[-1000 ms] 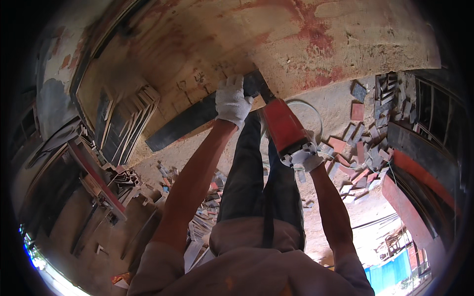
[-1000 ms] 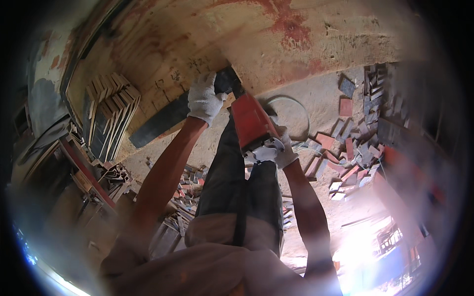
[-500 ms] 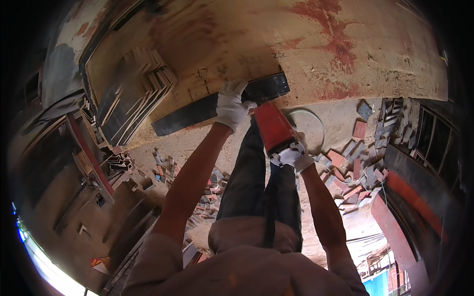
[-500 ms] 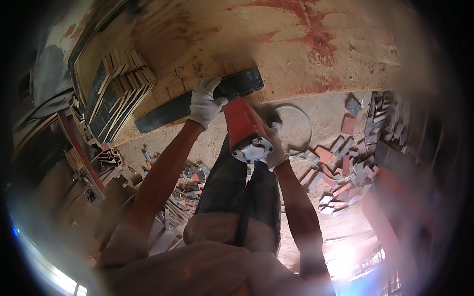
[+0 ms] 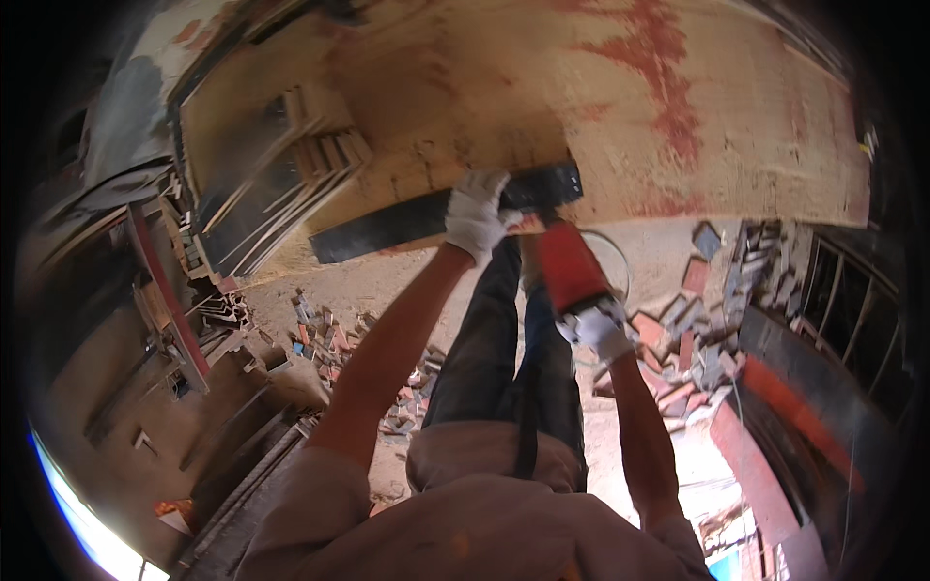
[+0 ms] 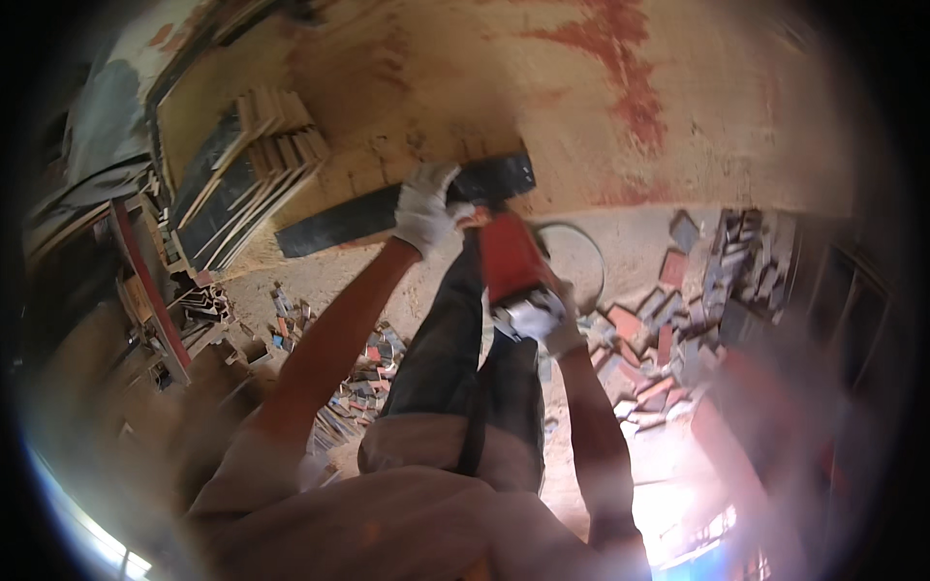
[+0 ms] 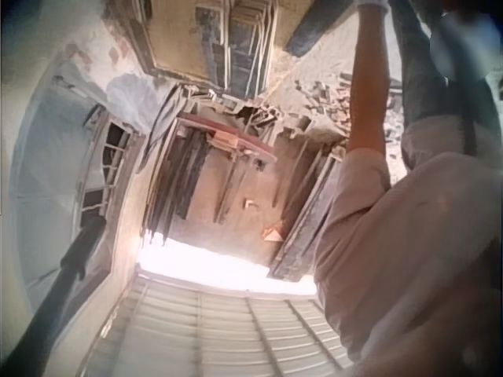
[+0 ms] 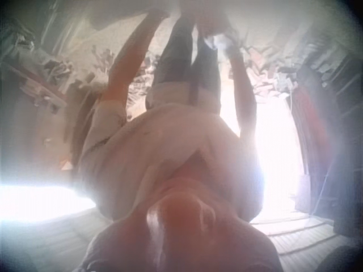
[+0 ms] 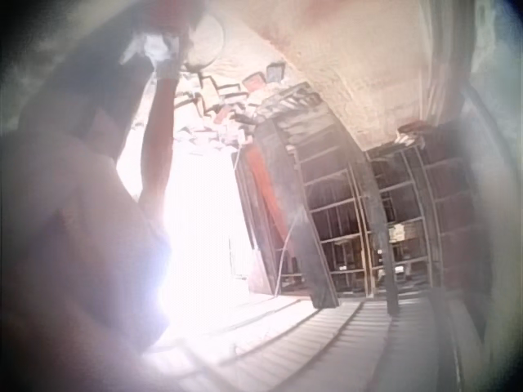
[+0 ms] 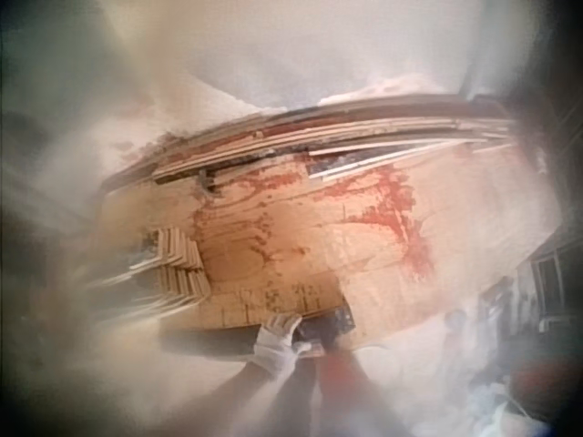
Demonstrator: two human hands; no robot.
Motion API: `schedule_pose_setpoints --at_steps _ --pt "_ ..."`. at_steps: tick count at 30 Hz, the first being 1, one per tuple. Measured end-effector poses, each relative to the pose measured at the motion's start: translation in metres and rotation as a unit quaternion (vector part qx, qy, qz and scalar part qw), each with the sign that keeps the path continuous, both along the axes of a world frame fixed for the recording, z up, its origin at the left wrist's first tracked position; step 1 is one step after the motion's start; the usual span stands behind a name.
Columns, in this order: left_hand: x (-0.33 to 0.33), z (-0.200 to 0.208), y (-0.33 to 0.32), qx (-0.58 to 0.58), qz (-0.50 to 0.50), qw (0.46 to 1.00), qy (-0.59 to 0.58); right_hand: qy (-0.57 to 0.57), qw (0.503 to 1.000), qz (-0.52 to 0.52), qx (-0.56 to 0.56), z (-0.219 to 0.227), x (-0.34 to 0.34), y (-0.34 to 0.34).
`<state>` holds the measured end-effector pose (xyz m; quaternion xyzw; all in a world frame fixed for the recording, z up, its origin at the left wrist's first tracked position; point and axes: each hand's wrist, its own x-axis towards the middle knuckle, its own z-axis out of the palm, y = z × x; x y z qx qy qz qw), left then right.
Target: The person gathers small wooden blocks from a pile on the floor and places them on a workbench. They then use a red nail gun to fasten the blocks together into a small rectangular frame.
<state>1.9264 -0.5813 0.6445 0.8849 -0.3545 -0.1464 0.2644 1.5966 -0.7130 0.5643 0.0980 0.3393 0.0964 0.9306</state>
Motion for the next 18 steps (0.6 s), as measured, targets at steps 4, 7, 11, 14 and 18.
schedule_pose_setpoints --at_steps 4,7,11,14,18 --pt "0.009 0.014 -0.018 0.029 -0.064 0.995 -0.065 -0.587 0.715 -0.100 0.365 -0.066 0.040 -0.087" --pt "0.007 0.003 0.057 0.174 -0.031 0.982 -0.065 -0.479 0.153 -0.174 0.846 0.017 0.098 -0.144" --pt "0.012 0.020 0.064 0.214 -0.062 0.974 -0.050 -0.257 -0.242 -0.366 0.861 0.088 0.180 -0.195" --pt "0.023 0.052 0.069 0.130 -0.076 0.986 -0.070 -0.246 -0.103 -0.290 0.919 0.056 0.170 -0.254" --pt "0.035 0.108 0.160 0.129 -0.019 0.981 -0.144 0.007 -0.375 -0.266 0.888 0.084 0.235 -0.113"
